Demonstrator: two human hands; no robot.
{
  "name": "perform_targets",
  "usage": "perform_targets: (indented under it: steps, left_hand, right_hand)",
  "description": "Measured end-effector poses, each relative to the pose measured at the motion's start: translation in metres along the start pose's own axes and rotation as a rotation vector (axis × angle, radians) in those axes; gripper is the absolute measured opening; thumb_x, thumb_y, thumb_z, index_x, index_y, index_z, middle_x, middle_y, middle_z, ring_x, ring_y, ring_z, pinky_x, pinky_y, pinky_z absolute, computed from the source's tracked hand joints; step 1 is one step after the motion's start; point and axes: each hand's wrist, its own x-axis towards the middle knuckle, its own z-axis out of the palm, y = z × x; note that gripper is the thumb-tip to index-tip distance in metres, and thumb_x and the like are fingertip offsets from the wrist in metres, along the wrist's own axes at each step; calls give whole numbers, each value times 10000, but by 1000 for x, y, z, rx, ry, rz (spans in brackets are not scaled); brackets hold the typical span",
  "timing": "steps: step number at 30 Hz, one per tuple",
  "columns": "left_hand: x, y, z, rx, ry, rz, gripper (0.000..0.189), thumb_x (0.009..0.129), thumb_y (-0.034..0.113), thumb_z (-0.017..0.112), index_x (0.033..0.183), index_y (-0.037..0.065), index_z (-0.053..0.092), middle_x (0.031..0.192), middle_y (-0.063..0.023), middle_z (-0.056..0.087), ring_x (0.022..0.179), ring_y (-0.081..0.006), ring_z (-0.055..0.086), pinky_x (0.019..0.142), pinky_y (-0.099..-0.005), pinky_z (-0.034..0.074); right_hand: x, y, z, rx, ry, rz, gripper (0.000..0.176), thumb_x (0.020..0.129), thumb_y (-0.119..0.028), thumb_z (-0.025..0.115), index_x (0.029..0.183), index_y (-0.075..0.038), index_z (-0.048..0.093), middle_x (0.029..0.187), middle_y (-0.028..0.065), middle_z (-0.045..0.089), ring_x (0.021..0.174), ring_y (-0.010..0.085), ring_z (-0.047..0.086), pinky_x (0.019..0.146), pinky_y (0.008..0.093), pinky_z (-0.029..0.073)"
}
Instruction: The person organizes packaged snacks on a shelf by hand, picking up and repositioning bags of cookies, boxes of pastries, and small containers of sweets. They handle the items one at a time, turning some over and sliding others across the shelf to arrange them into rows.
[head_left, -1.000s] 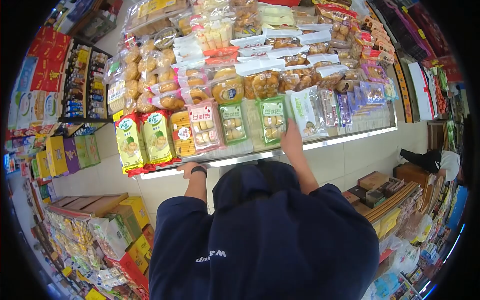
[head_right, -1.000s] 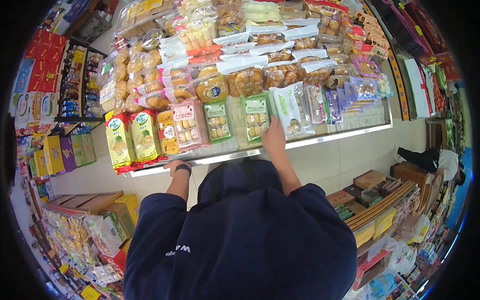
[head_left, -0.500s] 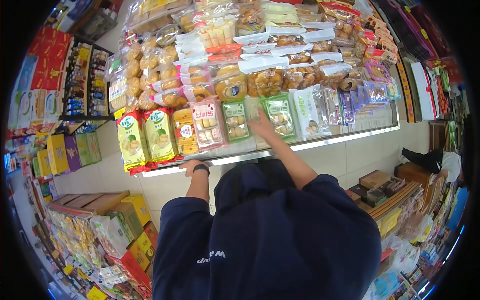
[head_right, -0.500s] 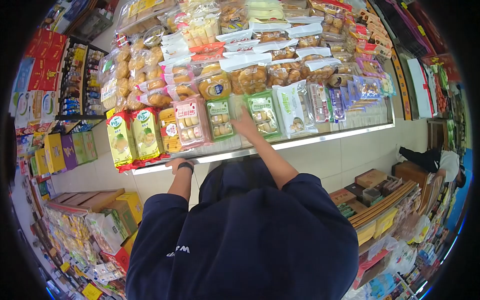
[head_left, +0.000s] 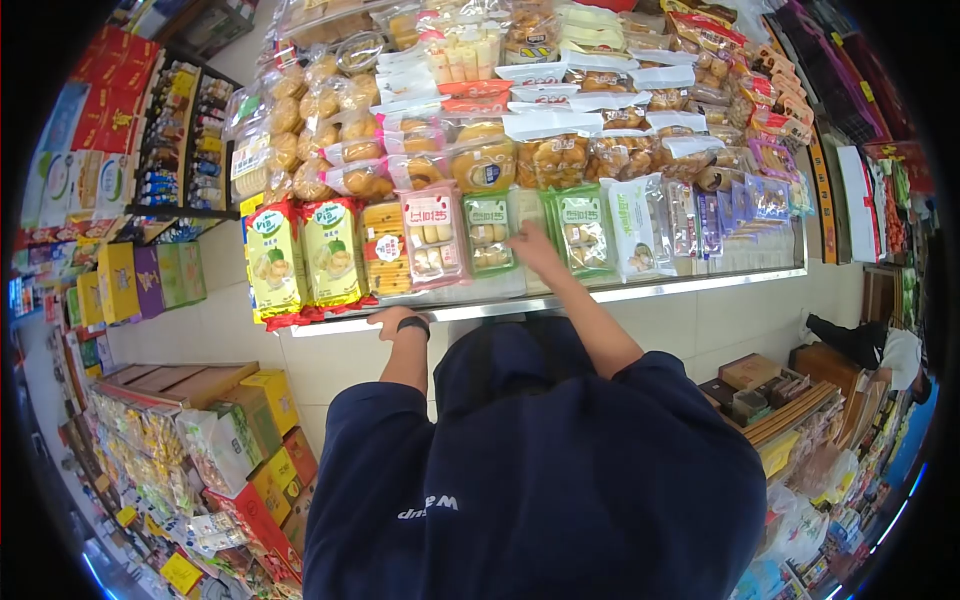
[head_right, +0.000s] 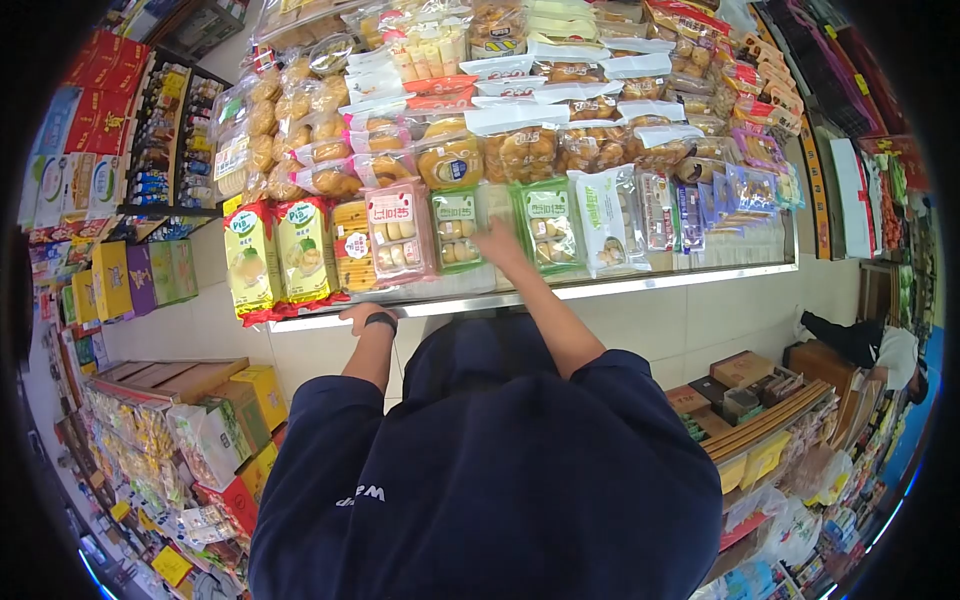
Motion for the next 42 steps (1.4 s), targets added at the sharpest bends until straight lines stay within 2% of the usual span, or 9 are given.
perform_targets:
  steps: [7, 16, 19, 24, 30, 33, 36, 39, 42]
  left_hand:
    - [-3, 1, -3, -17, -52, -6, 769, 996, 623, 348, 1382, -25, 496, 1382, -227, 586, 1196, -410, 608, 991, -522, 519]
    - [-3, -1, -8, -39, -125, -36, 776, 999, 624, 350, 1418, -21, 454, 1401, -234, 567, 1218, -413, 595, 996, -530, 523]
    - [-10, 1, -11, -44, -129, -28, 777, 1001, 614, 354, 1420, -34, 444, 1407, -239, 558, 1226, -415, 589, 998, -534, 524]
    - [-7, 2, -10, -31, -124, -26, 763, 1003, 602, 364, 1416, -36, 443, 1406, -233, 560, 1214, -417, 595, 995, -532, 528]
    - [0, -2, -8, -34, -112, -15, 737, 1014, 581, 369, 1355, -64, 467, 1358, -254, 585, 1181, -410, 615, 981, -521, 536]
    - [-5, -1, -9, 18, -108, 12, 726, 1020, 567, 362, 1349, -70, 478, 1340, -251, 600, 1178, -409, 617, 974, -522, 538]
    - [-15, 2, -12, 33, -102, 29, 716, 1024, 557, 355, 1342, -68, 501, 1319, -247, 615, 1171, -407, 622, 969, -526, 538]
    - [-19, 5, -12, -3, -79, 4, 707, 1024, 553, 354, 1336, -59, 523, 1311, -243, 623, 1164, -406, 626, 968, -529, 539]
    - [-17, 5, -12, -17, -79, -20, 705, 1017, 562, 360, 1343, -41, 526, 1317, -235, 623, 1161, -407, 628, 966, -532, 539]
  right_hand:
    - [-13, -16, 27, 10, -36, 45, 876, 819, -401, 771, 1441, 114, 432, 1369, 263, 565, 1222, 343, 584, 1021, 404, 463]
    - [-2, 9, 39, 187, 66, -67, 503, 897, -303, 728, 1253, 34, 616, 1125, 173, 678, 1029, 264, 639, 887, 367, 490]
    - [-38, -22, 8, -80, 159, -141, 444, 925, -308, 704, 1175, 50, 630, 1053, 207, 684, 968, 306, 667, 842, 415, 506]
    - [-93, -20, -60, -81, 434, -398, 354, 1003, -305, 607, 1145, 17, 646, 865, 173, 674, 760, 275, 626, 722, 387, 493]
    - [-117, -5, -115, -115, 524, -251, 333, 1023, -277, 565, 1173, 13, 627, 813, 173, 661, 717, 322, 616, 715, 429, 491]
    - [-110, 5, -115, -239, 536, -156, 338, 1013, -243, 560, 1220, 18, 610, 873, 200, 670, 830, 377, 640, 775, 460, 497]
    - [-104, 9, -100, -510, 754, -304, 426, 972, -226, 602, 1321, 15, 556, 1113, 265, 646, 1051, 435, 605, 899, 465, 485]
    - [-115, -10, -92, -593, 896, -555, 612, 909, -258, 671, 1424, 4, 470, 1389, 308, 489, 1274, 477, 472, 1030, 515, 418]
    - [-117, -30, -80, -783, 824, -634, 731, 863, -295, 713, 1483, -38, 427, 1538, 302, 333, 1396, 506, 343, 1095, 590, 342]
